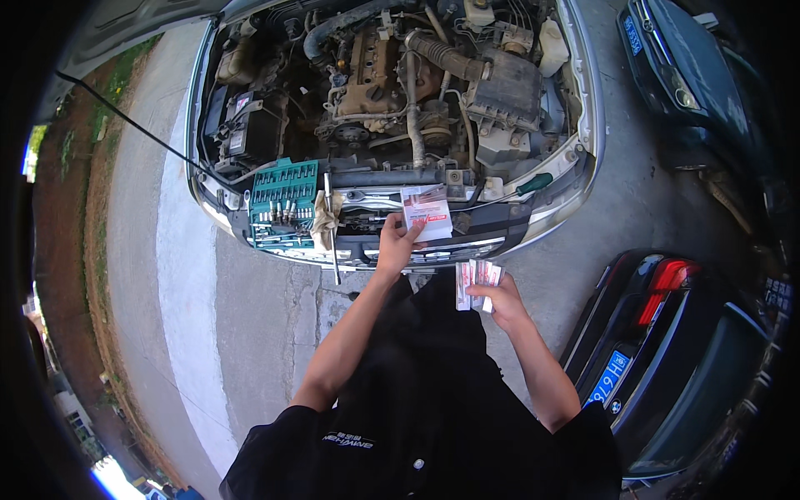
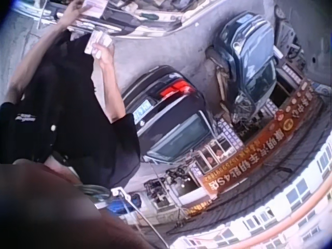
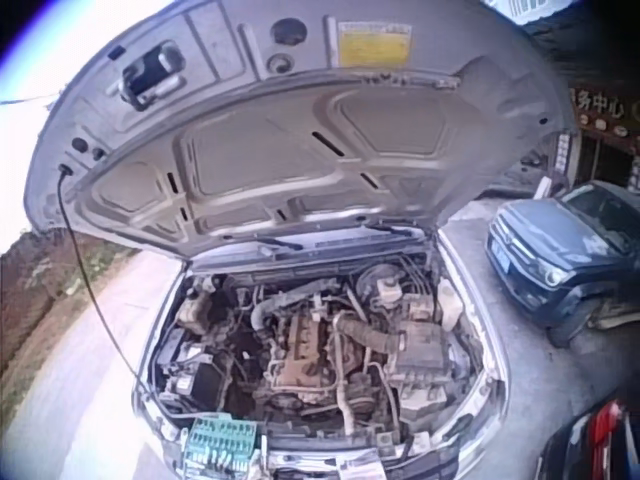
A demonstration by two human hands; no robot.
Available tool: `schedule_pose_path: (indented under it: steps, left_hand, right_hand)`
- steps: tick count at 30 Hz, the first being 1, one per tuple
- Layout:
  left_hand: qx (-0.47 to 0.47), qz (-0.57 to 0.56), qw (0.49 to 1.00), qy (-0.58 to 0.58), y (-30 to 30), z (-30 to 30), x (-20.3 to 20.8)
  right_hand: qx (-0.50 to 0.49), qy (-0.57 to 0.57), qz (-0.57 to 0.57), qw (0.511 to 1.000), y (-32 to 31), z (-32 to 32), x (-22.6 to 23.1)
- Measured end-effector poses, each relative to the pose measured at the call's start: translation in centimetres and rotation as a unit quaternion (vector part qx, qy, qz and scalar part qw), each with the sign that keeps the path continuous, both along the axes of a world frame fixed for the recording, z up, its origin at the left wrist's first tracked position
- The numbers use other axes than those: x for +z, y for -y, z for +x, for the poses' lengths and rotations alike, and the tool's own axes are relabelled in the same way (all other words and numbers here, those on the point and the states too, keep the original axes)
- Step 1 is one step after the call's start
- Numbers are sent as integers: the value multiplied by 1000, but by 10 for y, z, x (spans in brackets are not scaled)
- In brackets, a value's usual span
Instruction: The person unpacks new spark plugs from boxes and places them on a car trunk. They then move to the engine bay, remove old spark plugs, and install new ones using a socket wrench. The person tightens each spark plug in sequence.
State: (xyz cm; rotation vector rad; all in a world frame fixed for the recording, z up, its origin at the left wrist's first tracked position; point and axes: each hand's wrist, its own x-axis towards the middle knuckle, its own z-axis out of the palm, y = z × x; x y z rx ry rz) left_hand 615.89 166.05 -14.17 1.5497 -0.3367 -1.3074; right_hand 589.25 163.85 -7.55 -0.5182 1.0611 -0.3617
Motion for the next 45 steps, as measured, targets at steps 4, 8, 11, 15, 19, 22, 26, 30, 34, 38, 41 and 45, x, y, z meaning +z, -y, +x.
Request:
schedule_pose_path:
  steps: [4,8,11,15,19,22,26,30,34,38,41,45]
  left_hand:
    - [-7,0,1000,-15,5,2,9]
    - [-147,19,988,35,-9,-4,16]
    - [-205,-5,976,80,-21,-16,22]
    - [-163,35,986,14,-29,-35,34]
    - [-217,12,974,61,-25,-51,41]
    - [-215,28,976,28,-16,-65,42]
    - [-191,14,981,-10,17,-98,40]
    - [-205,-49,978,9,90,-134,43]
    - [-225,-55,972,-37,163,-159,62]
    - [-274,-76,953,-104,185,-164,94]
    - [-272,-80,935,-212,174,-165,110]
    - [-244,-60,935,-249,150,-170,111]
  right_hand:
    - [-56,19,8,998,-2,-13,2]
    - [-64,63,24,996,-1,-20,1]
    - [-55,75,-6,996,1,-23,-5]
    - [-103,66,-9,992,2,-32,-14]
    - [-159,63,-10,985,0,-50,-20]
    - [-189,68,-22,979,-5,-68,-25]
    - [-259,56,-1,964,-19,-94,-38]
    - [-307,41,14,951,-31,-121,-50]
    - [-336,34,4,941,-44,-151,-48]
    - [-374,29,1,927,-52,-177,-33]
    - [-393,24,4,919,-53,-188,-23]
    - [-388,25,-24,921,-46,-191,-7]
